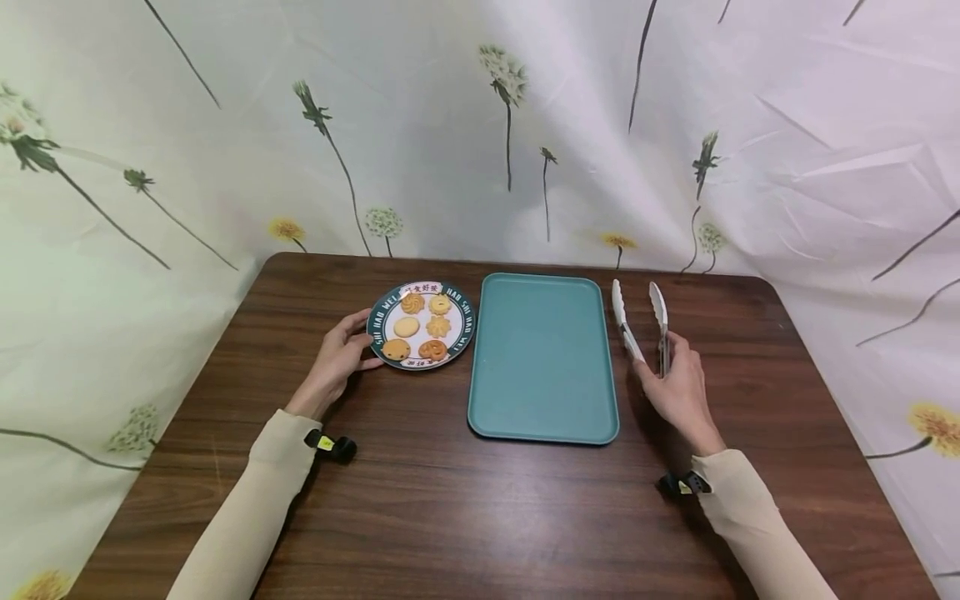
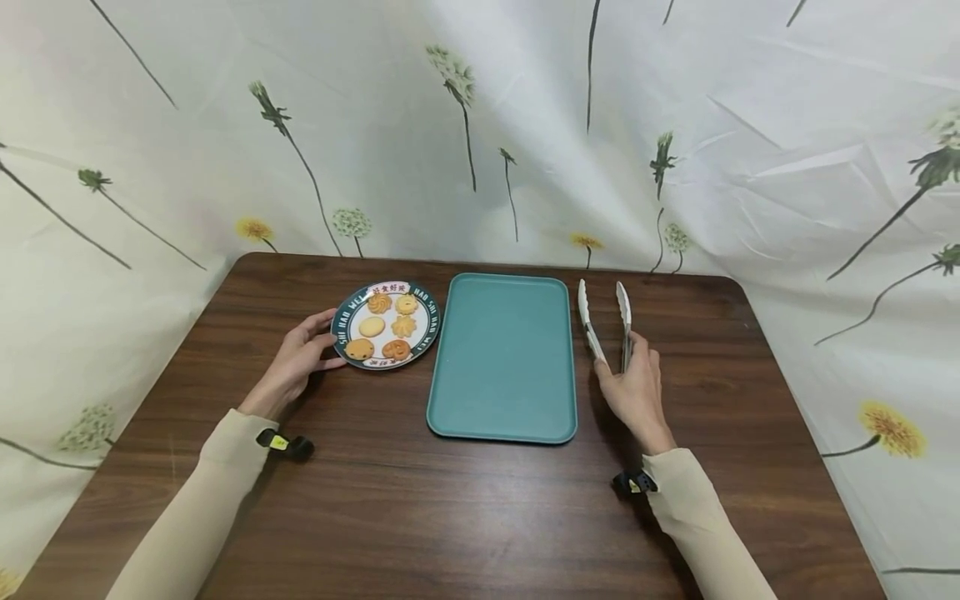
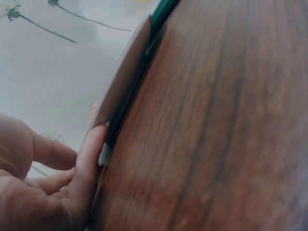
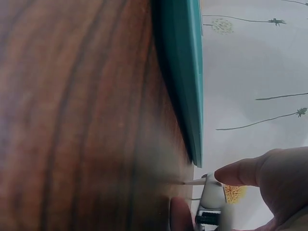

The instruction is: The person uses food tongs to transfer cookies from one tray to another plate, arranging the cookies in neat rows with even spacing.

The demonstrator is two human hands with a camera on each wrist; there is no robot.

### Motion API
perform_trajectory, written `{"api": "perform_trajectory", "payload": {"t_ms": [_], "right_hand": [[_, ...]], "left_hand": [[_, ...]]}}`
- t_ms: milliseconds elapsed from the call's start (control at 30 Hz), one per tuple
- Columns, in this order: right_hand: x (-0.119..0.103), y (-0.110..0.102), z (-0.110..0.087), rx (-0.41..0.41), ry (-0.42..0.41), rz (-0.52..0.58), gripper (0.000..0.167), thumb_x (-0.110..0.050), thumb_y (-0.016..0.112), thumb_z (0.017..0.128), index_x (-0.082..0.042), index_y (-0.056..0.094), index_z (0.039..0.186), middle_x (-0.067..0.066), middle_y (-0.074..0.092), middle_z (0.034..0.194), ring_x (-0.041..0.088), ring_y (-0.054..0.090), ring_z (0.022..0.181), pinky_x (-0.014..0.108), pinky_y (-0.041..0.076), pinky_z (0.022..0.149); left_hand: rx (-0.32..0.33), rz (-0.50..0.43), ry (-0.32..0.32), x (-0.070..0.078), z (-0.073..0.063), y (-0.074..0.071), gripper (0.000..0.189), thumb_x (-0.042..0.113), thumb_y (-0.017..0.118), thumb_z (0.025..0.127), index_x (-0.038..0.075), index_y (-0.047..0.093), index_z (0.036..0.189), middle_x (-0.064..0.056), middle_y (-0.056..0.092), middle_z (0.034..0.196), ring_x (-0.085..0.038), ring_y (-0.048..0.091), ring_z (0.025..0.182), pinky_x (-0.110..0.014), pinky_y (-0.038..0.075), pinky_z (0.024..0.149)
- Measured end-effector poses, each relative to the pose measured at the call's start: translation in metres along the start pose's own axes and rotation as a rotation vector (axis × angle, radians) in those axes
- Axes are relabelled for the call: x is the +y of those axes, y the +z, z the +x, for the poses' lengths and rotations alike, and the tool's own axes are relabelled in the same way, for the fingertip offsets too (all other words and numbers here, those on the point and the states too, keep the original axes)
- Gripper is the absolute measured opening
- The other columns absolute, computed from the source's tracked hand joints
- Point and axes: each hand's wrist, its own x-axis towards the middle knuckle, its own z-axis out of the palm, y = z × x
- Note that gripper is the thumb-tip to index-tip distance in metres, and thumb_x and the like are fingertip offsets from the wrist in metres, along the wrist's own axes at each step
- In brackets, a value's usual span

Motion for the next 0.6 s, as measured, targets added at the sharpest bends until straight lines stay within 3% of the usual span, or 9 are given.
{"api": "perform_trajectory", "payload": {"t_ms": [67, 233, 600], "right_hand": [[-0.0005, -0.0005, -0.0007, 0.002, 0.006, -0.015, 0.075, -0.027, 0.067, 0.098, 0.002, 0.033, 0.158, 0.031, 0.052, 0.128, 0.039, 0.053, 0.108, 0.053, 0.049, 0.092], [-0.0025, -0.0016, -0.0033, 0.015, 0.0, -0.058, 0.075, -0.03, 0.068, 0.098, 0.001, 0.035, 0.158, 0.03, 0.056, 0.128, 0.046, 0.056, 0.114, 0.063, 0.049, 0.093], [0.0022, -0.0018, -0.0087, 0.02, -0.007, -0.073, 0.074, -0.029, 0.067, 0.097, 0.002, 0.036, 0.157, 0.029, 0.058, 0.13, 0.045, 0.057, 0.116, 0.064, 0.049, 0.093]], "left_hand": [[0.002, -0.001, 0.002, 0.0001, -0.0003, -0.001, 0.059, 0.011, 0.035, 0.112, 0.017, 0.019, 0.168, -0.016, 0.021, 0.172, -0.034, 0.047, 0.139, -0.022, 0.065, 0.086], [0.005, -0.001, 0.001, -0.0003, -0.0001, -0.0026, 0.059, 0.011, 0.035, 0.111, 0.017, 0.019, 0.168, -0.016, 0.02, 0.172, -0.033, 0.048, 0.136, -0.021, 0.065, 0.085], [0.0, -0.002, -0.006, 0.0, -0.0002, -0.0008, 0.06, 0.01, 0.035, 0.111, 0.017, 0.019, 0.168, -0.016, 0.02, 0.173, -0.033, 0.048, 0.136, -0.02, 0.065, 0.085]]}}
